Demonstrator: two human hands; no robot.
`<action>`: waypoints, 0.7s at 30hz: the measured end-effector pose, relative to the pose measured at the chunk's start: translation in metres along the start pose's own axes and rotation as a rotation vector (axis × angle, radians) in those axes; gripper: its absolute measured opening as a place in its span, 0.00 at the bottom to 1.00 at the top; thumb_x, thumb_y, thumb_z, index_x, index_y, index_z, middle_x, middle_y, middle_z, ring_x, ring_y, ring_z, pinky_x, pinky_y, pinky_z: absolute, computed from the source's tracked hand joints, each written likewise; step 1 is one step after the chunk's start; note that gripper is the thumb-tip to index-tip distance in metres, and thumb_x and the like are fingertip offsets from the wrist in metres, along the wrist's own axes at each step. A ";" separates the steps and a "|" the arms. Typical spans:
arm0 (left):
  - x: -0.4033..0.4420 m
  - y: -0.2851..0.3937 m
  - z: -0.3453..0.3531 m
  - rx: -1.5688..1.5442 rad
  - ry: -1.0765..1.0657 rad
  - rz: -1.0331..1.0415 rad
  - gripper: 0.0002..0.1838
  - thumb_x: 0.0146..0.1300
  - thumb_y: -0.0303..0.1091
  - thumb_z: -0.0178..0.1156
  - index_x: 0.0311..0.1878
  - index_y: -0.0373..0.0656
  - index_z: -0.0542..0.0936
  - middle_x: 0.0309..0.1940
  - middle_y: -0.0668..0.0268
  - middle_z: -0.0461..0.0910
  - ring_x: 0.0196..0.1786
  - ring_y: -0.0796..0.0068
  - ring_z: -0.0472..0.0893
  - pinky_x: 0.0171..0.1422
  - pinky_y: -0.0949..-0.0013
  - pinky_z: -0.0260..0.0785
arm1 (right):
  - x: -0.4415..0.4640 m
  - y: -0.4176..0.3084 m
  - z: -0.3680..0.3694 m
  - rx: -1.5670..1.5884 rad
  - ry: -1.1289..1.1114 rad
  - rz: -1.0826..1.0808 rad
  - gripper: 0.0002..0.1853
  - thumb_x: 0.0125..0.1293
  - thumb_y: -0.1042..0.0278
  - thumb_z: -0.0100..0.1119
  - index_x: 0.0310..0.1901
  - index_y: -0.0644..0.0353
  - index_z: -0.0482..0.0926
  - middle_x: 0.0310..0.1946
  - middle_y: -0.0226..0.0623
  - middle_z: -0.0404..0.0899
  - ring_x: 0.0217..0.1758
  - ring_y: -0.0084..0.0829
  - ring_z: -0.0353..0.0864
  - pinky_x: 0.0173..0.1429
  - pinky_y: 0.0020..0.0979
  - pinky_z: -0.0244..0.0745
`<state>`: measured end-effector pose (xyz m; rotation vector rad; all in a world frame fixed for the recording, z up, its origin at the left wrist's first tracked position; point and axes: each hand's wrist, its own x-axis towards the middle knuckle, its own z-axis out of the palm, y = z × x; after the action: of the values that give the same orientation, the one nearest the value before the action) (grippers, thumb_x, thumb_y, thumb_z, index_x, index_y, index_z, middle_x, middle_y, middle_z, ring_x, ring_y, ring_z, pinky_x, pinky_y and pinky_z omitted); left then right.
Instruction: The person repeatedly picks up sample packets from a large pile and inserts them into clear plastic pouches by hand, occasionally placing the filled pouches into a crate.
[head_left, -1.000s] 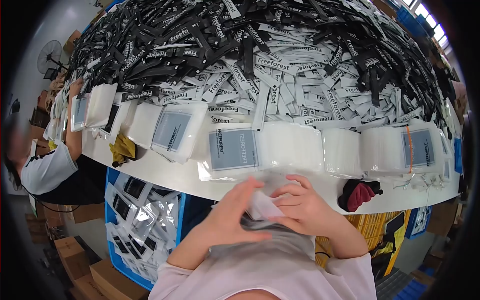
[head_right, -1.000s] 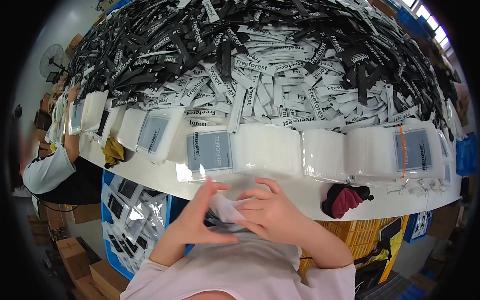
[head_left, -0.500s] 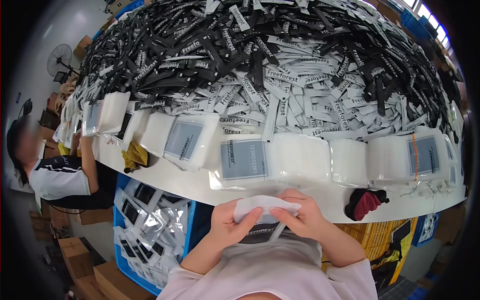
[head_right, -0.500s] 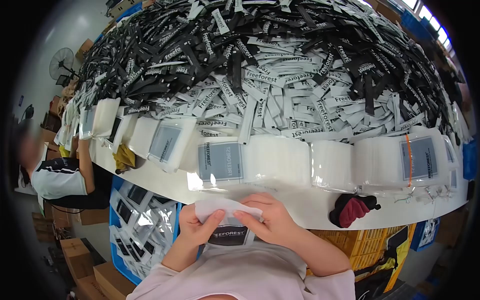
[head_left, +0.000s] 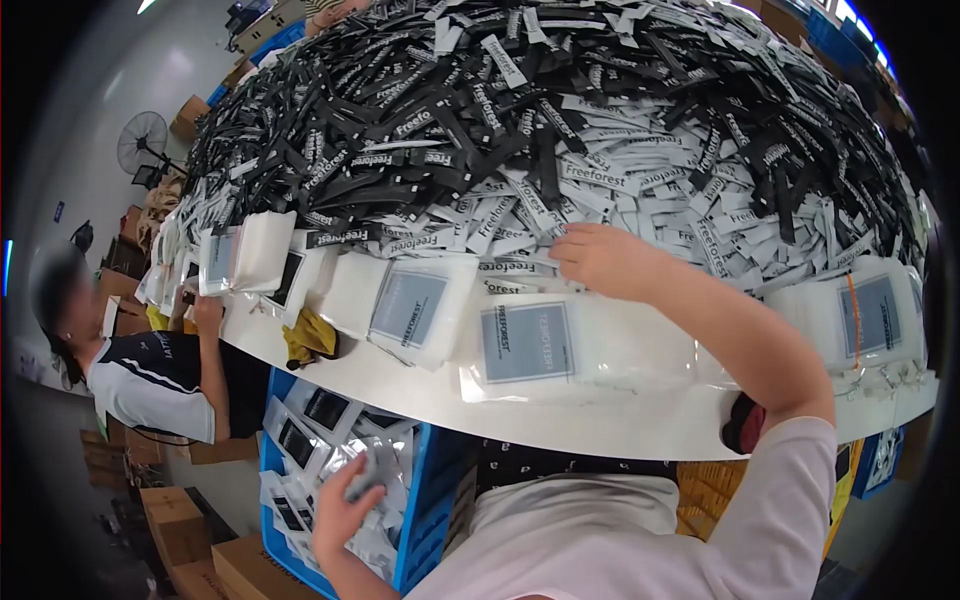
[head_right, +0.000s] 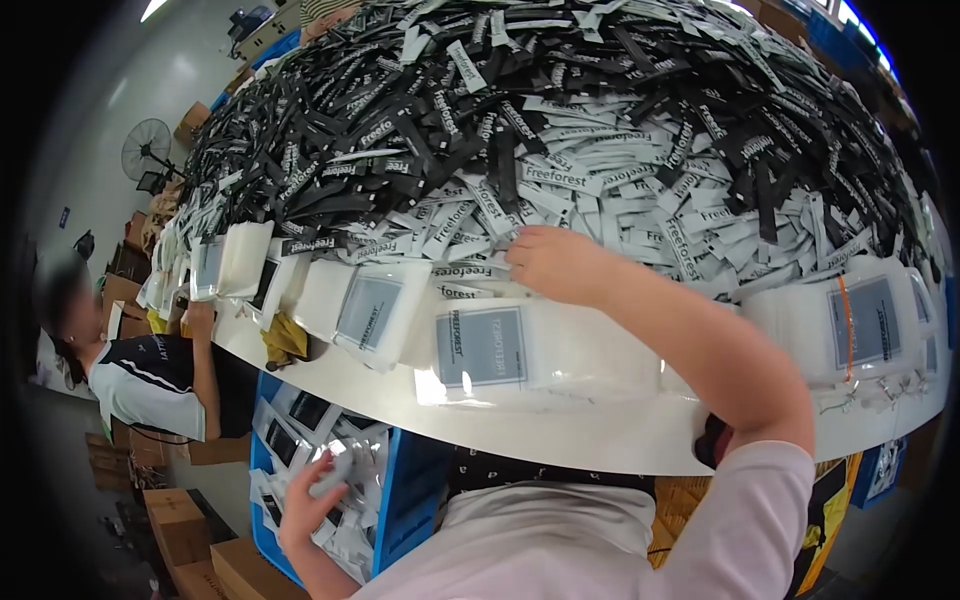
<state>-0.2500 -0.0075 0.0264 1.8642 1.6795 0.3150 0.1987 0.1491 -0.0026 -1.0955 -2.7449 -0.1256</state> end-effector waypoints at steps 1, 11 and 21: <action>0.000 -0.001 0.003 -0.115 -0.027 -0.046 0.28 0.48 0.30 0.66 0.55 0.40 0.73 0.43 0.57 0.79 0.48 0.67 0.77 0.51 0.68 0.67 | 0.004 0.004 -0.008 0.079 -0.071 0.067 0.12 0.56 0.74 0.50 0.43 0.58 0.75 0.43 0.38 0.77 0.44 0.39 0.77 0.47 0.36 0.74; 0.073 0.124 0.082 -0.167 -0.104 0.743 0.21 0.48 0.26 0.64 0.48 0.41 0.77 0.44 0.58 0.78 0.47 0.60 0.77 0.51 0.65 0.68 | 0.081 0.091 0.024 0.397 0.319 1.138 0.18 0.55 0.53 0.58 0.33 0.63 0.76 0.32 0.46 0.79 0.38 0.45 0.79 0.42 0.40 0.73; 0.110 0.146 0.148 0.055 0.009 0.837 0.21 0.51 0.32 0.62 0.51 0.45 0.75 0.55 0.61 0.71 0.61 0.61 0.68 0.63 0.55 0.59 | -0.048 -0.057 -0.065 0.698 0.981 0.729 0.06 0.61 0.76 0.52 0.40 0.63 0.70 0.24 0.36 0.74 0.24 0.20 0.70 0.29 0.22 0.68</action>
<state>-0.0304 0.0554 -0.0299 2.5267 0.8285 0.6052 0.2024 0.0663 0.0509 -1.2479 -1.2726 0.2961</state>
